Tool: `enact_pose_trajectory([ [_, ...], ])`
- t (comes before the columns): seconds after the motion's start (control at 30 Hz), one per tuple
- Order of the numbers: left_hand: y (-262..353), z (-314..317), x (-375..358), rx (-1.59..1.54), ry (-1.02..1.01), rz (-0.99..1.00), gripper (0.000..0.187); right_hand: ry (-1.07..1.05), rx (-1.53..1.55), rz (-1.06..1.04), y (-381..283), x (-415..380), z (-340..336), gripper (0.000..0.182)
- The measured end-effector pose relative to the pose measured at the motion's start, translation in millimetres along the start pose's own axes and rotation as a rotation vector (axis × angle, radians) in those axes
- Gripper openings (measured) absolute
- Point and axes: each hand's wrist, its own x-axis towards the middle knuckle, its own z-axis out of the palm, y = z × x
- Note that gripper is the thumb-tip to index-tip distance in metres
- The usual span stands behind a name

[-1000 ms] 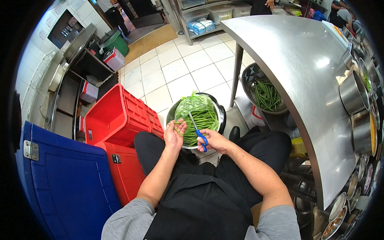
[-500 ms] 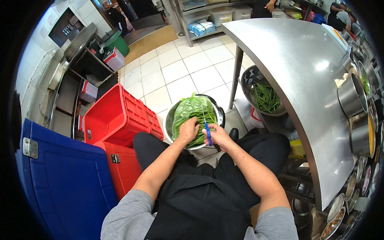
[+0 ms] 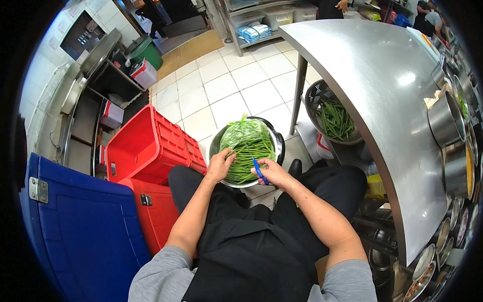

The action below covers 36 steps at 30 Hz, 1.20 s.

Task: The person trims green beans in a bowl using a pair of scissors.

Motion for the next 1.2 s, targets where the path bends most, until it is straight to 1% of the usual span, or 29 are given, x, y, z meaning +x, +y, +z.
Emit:
enact_pose_trajectory([
  [0.1, 1, -7, -3, -0.001, -0.055, 0.003, 0.022, -0.024, -0.019, -0.007, -4, -4, 1, 0.050],
  [0.17, 2, -11, -5, 0.068, -0.074, 0.066, 0.025, -0.068, -0.050, 0.004, -6, -6, 2, 0.053],
  [0.27, 9, -20, -10, 0.075, -0.127, 0.058, 0.025, -0.118, -0.050, 0.022, -3, -6, 0, 0.055],
  [0.4, 9, -26, -15, 0.084, -0.148, 0.072, 0.025, -0.133, -0.062, 0.033, -2, -7, 1, 0.056],
  [0.57, 10, -29, -19, 0.126, -0.171, 0.055, 0.025, -0.174, -0.113, 0.014, 2, -5, 0, 0.052],
  [0.7, -14, -18, -15, 0.059, -0.162, 0.064, 0.025, -0.182, -0.100, 0.010, -2, -10, 3, 0.048],
  [0.77, -21, -11, -12, -0.736, -0.137, -0.181, 0.019, -0.154, -0.039, 0.080, -4, -11, 4, 0.048],
  [0.8, -16, -9, -12, -0.734, -0.135, -0.181, 0.019, -0.157, -0.039, 0.078, -3, -11, 3, 0.048],
  [0.87, -4, -3, -13, -1.334, 0.087, -0.184, 0.012, -0.168, 0.008, 0.101, -1, -10, 3, 0.052],
  [0.9, -5, 1, -12, -1.459, 0.128, -0.191, 0.009, -0.168, 0.006, 0.099, -1, -10, 3, 0.052],
  [0.93, -6, 6, -11, -1.460, 0.127, -0.188, 0.009, -0.196, 0.042, 0.095, 0, -11, 4, 0.054],
  [1.0, -3, 15, -9, -1.627, 0.213, -0.217, 0.010, -0.220, 0.075, 0.087, -1, -12, 3, 0.055],
  [1.03, 0, 19, -10, -1.656, 0.213, -0.232, 0.012, -0.246, 0.113, 0.083, -1, -13, 3, 0.055],
  [1.1, 6, 26, -12, -1.654, 0.217, -0.234, 0.012, -0.286, 0.173, 0.075, -2, -15, 4, 0.052],
  [1.2, 10, 32, -12, -1.636, 0.240, -0.232, 0.012, -0.287, 0.218, 0.049, 0, -13, 5, 0.052],
])
